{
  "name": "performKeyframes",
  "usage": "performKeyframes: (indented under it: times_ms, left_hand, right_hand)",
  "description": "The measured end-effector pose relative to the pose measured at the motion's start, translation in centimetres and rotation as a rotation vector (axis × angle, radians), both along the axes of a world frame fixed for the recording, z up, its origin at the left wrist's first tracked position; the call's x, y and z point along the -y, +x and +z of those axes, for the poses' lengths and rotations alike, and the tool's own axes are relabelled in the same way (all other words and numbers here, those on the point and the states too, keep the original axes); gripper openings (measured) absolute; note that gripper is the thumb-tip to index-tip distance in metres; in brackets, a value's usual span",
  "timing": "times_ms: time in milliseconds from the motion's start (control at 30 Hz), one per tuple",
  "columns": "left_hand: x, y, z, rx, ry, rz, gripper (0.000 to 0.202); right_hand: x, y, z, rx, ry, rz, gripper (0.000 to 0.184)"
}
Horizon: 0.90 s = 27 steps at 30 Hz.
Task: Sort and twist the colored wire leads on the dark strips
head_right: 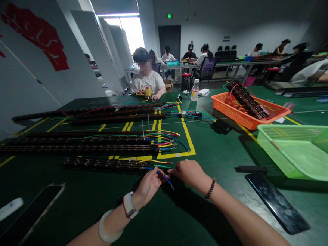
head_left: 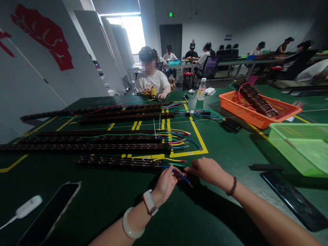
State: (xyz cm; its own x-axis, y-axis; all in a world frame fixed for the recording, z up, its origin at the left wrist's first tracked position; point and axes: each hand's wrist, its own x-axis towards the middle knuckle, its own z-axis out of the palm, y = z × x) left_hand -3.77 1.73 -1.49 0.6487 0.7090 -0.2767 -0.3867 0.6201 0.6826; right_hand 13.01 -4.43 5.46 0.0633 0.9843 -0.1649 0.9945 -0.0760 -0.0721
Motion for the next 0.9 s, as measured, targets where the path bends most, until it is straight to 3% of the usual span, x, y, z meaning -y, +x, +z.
performKeyframes:
  times_ms: [233, 467, 600, 767, 900]
  left_hand:
    - [0.1, -0.2, 0.0, -0.03, 0.011, -0.032, 0.028]
    - [0.1, 0.1, 0.3, -0.021, 0.06, -0.031, 0.032]
    - [0.5, 0.1, 0.6, -0.1, 0.177, -0.15, 0.034]
    - [1.2, -0.1, 0.7, -0.333, 0.454, -0.352, 0.051]
    - [1.3, -0.2, 0.5, -0.334, 0.534, -0.391, 0.053]
  right_hand:
    - [1.5, -2.4, 0.7, -0.03, -0.07, 0.17, 0.036]
    - [1.2, -2.2, 0.8, 0.007, -0.047, 0.085, 0.037]
    - [0.6, -1.6, 0.8, 0.036, 0.008, -0.018, 0.039]
    - [0.0, -1.1, 0.0, 0.026, -0.033, -0.04, 0.046]
    - [-0.3, -1.0, -1.1, 0.012, -0.078, -0.046, 0.053]
